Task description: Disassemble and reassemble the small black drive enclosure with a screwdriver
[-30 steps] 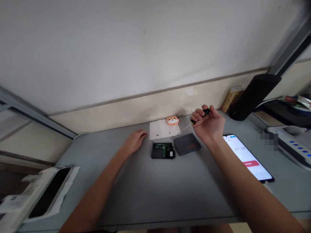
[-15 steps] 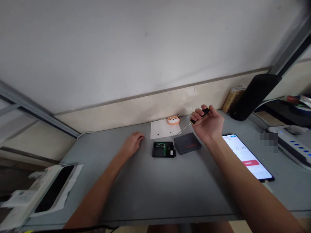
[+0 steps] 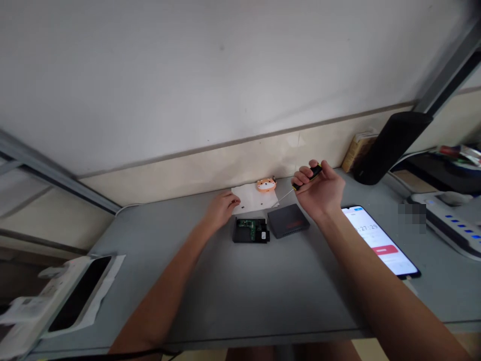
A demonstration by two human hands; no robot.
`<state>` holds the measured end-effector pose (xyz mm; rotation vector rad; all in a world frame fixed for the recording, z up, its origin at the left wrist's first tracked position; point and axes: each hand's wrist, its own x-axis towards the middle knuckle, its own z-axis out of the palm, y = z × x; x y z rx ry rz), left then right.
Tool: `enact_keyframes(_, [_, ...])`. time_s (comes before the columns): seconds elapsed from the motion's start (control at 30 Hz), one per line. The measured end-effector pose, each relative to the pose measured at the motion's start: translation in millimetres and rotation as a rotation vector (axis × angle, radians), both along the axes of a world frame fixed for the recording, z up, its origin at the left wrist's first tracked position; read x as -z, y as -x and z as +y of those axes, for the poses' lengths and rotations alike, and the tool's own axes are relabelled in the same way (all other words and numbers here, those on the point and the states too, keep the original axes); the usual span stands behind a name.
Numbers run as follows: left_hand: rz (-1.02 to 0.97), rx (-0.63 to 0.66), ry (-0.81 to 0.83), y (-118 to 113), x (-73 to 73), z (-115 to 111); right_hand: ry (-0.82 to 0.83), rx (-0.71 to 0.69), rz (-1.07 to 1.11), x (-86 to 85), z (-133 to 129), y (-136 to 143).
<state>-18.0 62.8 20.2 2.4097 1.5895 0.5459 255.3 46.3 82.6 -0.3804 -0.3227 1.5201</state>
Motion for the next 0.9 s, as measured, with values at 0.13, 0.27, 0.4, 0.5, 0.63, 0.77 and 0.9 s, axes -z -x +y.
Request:
enact_keyframes(0.13, [0.019, 0.028, -0.002, 2.5, -2.3, -2.5, -0.003, 0.009, -0.008, 0.6, 1.4, -2.7])
enact_keyframes(0.27, [0.047, -0.052, 0.002, 31.5, -10.5, -17.8, -0.020, 0.023, -0.023, 0.3, 2.0, -4.4])
enact_keyframes(0.4, [0.081, -0.149, 0.067, 64.5, -15.8, -32.2, 0.013, 0.027, 0.013, -1.1, 0.8, -2.6])
enact_keyframes(0.5, [0.066, -0.110, 0.090, 72.6, -15.8, -37.2, 0.019, 0.023, 0.023, -1.1, -0.2, -0.8])
enact_keyframes(0.63, [0.070, -0.055, 0.109, 65.7, -13.4, -37.5, 0.007, 0.005, -0.008, 1.0, 0.4, -0.3])
enact_keyframes(0.77, [0.088, -0.057, 0.089, 58.9, -11.8, -36.2, 0.011, -0.005, 0.004, 2.7, 1.9, -1.9])
enact_keyframes(0.9, [0.090, -0.058, 0.064, 45.7, -12.4, -31.1, -0.021, -0.021, -0.020, 3.4, 1.9, -2.6])
